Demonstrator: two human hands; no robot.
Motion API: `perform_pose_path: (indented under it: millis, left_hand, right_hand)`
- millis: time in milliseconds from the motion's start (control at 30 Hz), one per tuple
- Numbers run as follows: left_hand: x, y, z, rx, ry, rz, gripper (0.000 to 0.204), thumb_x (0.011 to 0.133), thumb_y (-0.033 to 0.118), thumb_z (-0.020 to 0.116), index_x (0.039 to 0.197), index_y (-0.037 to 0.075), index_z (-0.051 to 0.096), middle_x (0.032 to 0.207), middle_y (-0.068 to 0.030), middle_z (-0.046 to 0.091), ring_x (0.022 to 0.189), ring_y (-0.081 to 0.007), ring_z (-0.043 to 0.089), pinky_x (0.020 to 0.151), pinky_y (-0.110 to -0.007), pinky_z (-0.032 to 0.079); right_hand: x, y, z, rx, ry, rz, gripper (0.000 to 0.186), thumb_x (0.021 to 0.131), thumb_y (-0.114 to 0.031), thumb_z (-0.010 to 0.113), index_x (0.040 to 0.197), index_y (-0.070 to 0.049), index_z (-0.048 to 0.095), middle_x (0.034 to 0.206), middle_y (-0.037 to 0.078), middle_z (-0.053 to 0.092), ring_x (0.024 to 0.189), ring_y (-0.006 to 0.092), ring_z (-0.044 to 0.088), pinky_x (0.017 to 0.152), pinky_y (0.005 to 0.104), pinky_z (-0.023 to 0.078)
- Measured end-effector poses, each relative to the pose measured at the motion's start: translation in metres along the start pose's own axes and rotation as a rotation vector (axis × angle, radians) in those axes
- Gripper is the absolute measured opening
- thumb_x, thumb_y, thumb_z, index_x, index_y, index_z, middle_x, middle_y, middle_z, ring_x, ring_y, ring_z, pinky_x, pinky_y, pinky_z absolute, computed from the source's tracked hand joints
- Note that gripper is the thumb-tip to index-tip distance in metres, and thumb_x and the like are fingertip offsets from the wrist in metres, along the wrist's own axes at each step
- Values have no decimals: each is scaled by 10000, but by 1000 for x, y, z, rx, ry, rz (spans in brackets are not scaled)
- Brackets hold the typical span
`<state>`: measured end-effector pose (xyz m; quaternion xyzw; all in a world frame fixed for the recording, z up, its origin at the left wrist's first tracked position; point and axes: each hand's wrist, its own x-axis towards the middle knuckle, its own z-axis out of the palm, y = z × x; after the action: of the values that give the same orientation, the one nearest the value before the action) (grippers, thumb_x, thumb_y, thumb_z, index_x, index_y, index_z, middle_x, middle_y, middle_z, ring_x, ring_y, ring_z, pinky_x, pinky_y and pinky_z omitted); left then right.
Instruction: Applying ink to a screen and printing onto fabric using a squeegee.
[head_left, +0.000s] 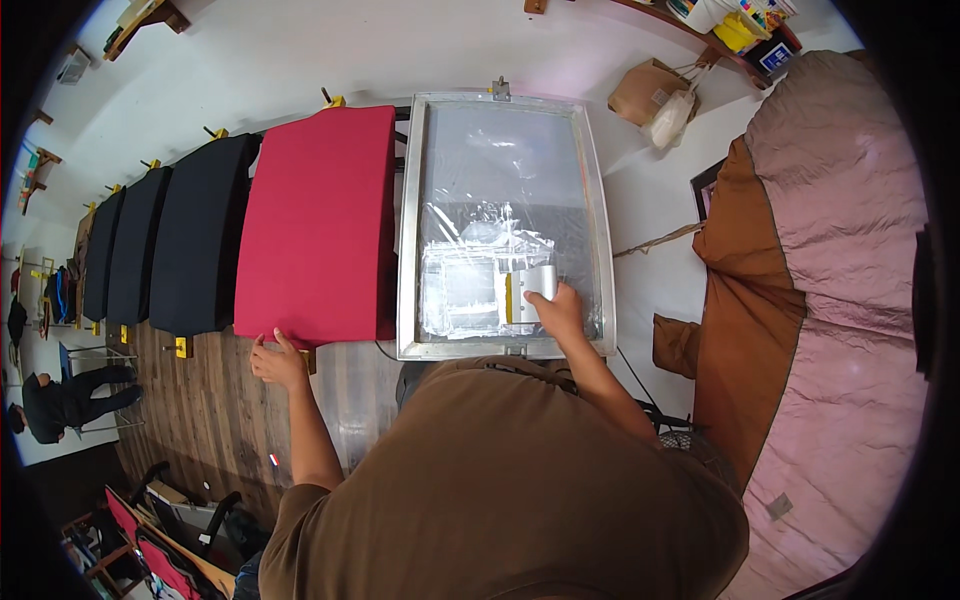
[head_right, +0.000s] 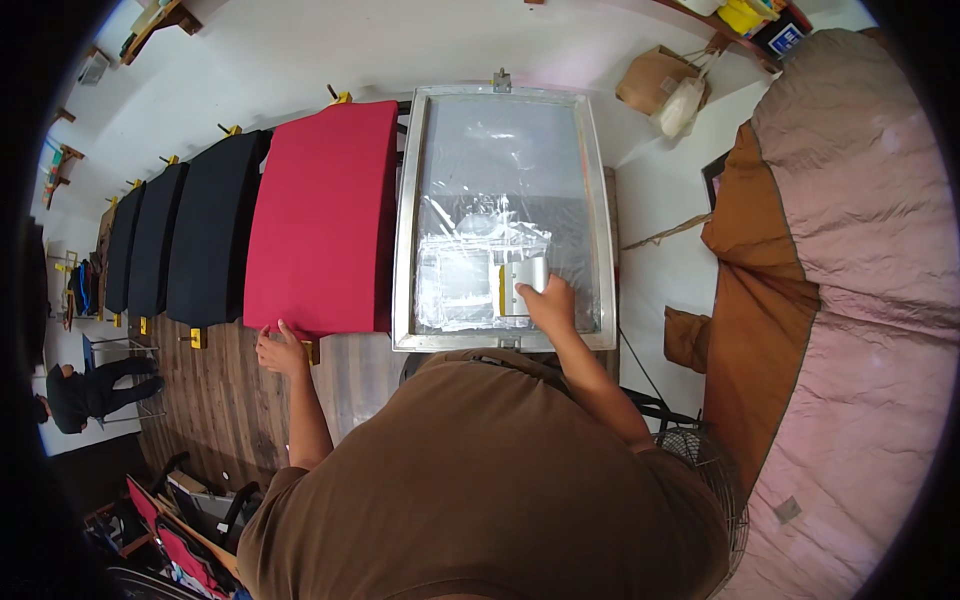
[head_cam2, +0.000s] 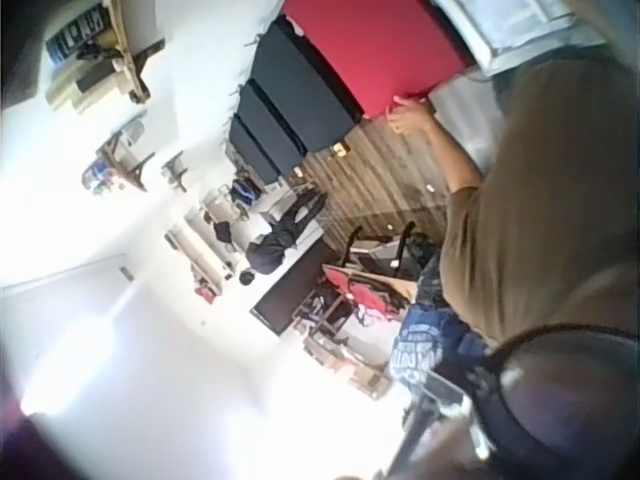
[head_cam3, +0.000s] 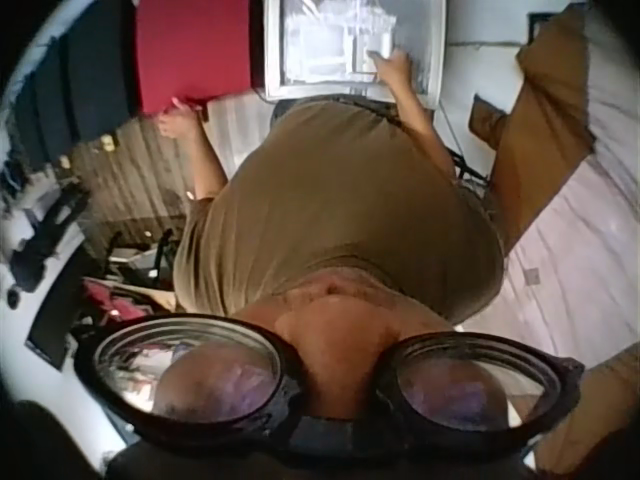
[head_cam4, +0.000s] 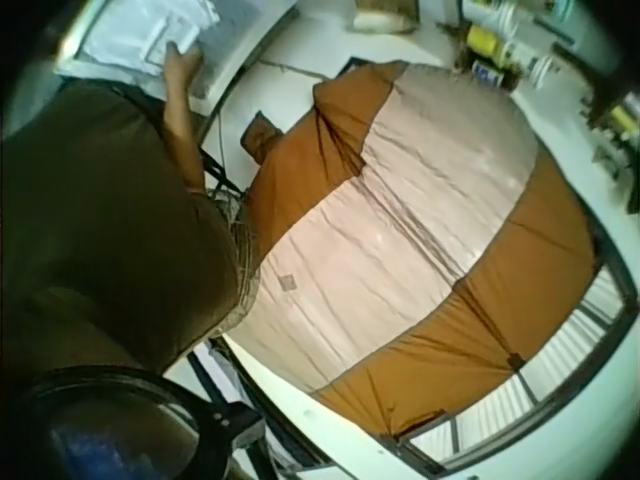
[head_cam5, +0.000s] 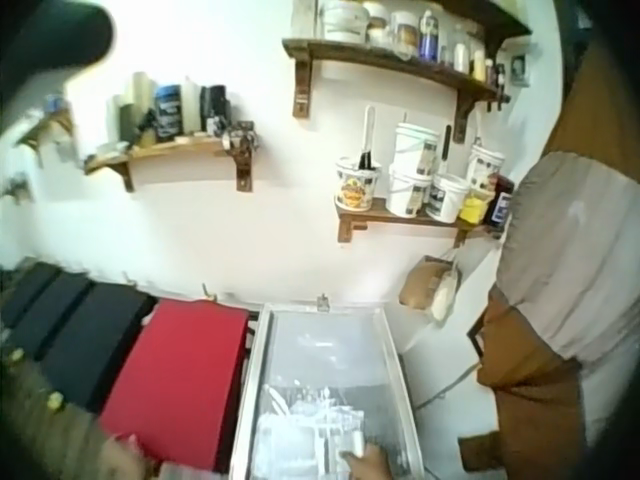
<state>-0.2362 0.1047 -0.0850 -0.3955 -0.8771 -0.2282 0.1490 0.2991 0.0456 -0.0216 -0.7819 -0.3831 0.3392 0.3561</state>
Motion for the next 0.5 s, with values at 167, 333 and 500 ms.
perform_pose_path:
  millis: [167, 333, 500]
  left_hand:
    - [0, 8, -5, -12, -54, -8, 509, 947, 537, 647, 1250, 131, 608, 1255, -160, 568, 1239, -397, 472, 985, -569, 408]
    - [0, 6, -7, -18, -52, -15, 487, 945, 518, 659, 1237, 129, 620, 1252, -154, 571, 1237, -392, 476, 984, -563, 410]
    - [-1, 6, -4, -28, -54, -1, 474, 939, 495, 676, 1235, 129, 623, 1247, -149, 572, 1230, -392, 478, 984, -557, 416]
  right_hand:
    - [2, -2, -5, 22, -7, 4, 351, 784, -296, 791, 956, 7, 746, 856, 208, 746, 832, 352, 744, 740, 424, 561]
    - [4, -4, -8, 86, -22, 51, 341, 789, -283, 796, 957, 10, 747, 827, 183, 748, 788, 280, 747, 701, 393, 559]
    - [8, -4, -13, 194, -96, 76, 283, 860, -144, 757, 1083, 25, 717, 927, 86, 744, 783, 158, 697, 647, 317, 550]
